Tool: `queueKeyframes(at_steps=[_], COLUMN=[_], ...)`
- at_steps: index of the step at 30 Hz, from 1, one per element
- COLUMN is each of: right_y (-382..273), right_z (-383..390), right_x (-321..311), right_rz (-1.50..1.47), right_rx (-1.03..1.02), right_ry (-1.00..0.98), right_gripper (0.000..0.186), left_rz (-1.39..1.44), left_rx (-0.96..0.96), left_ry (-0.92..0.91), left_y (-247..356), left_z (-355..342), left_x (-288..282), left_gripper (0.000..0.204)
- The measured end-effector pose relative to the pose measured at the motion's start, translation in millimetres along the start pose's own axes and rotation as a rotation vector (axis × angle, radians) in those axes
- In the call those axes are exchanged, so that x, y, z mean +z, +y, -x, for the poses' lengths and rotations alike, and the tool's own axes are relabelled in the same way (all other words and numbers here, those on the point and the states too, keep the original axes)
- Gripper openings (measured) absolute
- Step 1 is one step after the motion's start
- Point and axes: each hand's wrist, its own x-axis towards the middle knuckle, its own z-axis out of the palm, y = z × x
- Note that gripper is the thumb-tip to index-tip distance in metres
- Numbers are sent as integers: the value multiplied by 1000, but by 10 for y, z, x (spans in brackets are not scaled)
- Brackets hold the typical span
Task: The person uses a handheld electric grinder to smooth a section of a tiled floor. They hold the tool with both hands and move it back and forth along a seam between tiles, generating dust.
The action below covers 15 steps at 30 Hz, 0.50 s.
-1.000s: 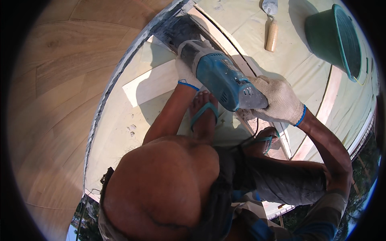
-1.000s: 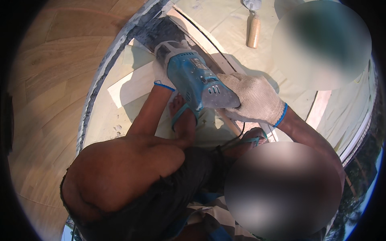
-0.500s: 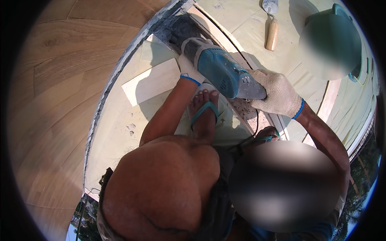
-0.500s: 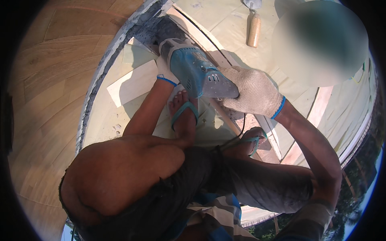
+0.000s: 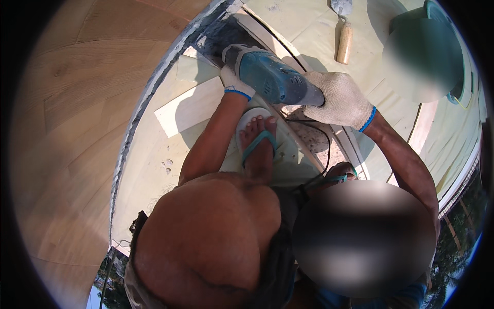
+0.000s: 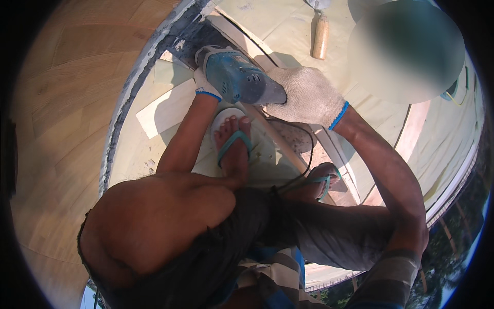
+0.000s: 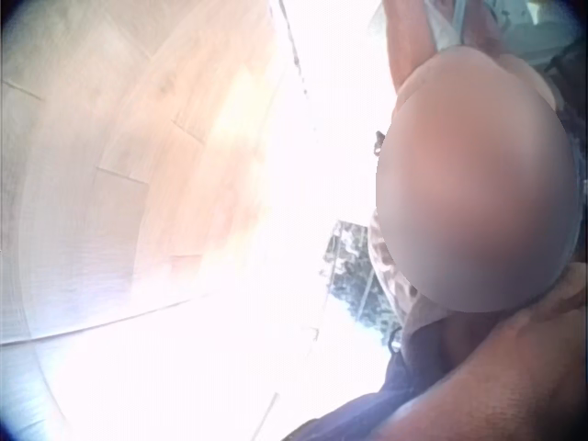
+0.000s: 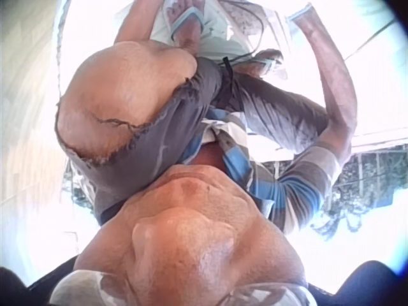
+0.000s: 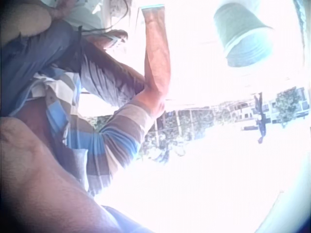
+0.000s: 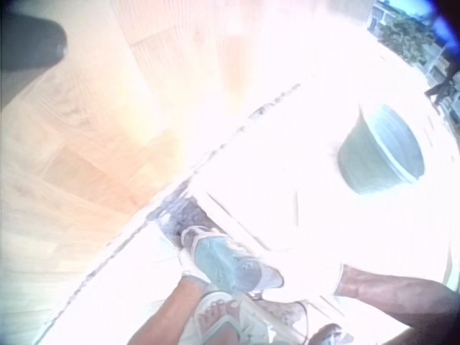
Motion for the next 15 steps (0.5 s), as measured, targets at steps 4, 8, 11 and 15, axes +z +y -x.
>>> queueKeyframes(at_steps=[4,8,11,15], right_y=[53,48,65,-25], right_z=[44,35,142,157], right_x=[41,-2,-7,101], right_rz=[-4,-78,-187,-191], right_rx=[-6,-10,0,38], right_ry=[39,5,-14,10], right_gripper=[55,56,58,54], left_rz=[-110,71,-17,123], left_rx=[66,-88,-64,-151], left_ry=[137,-27,1,-109], left_y=[-110,1,-51,53], left_z=[-11,18,25,-17], left_x=[152,-9,-16,-156], left_gripper=[51,44,44,43])
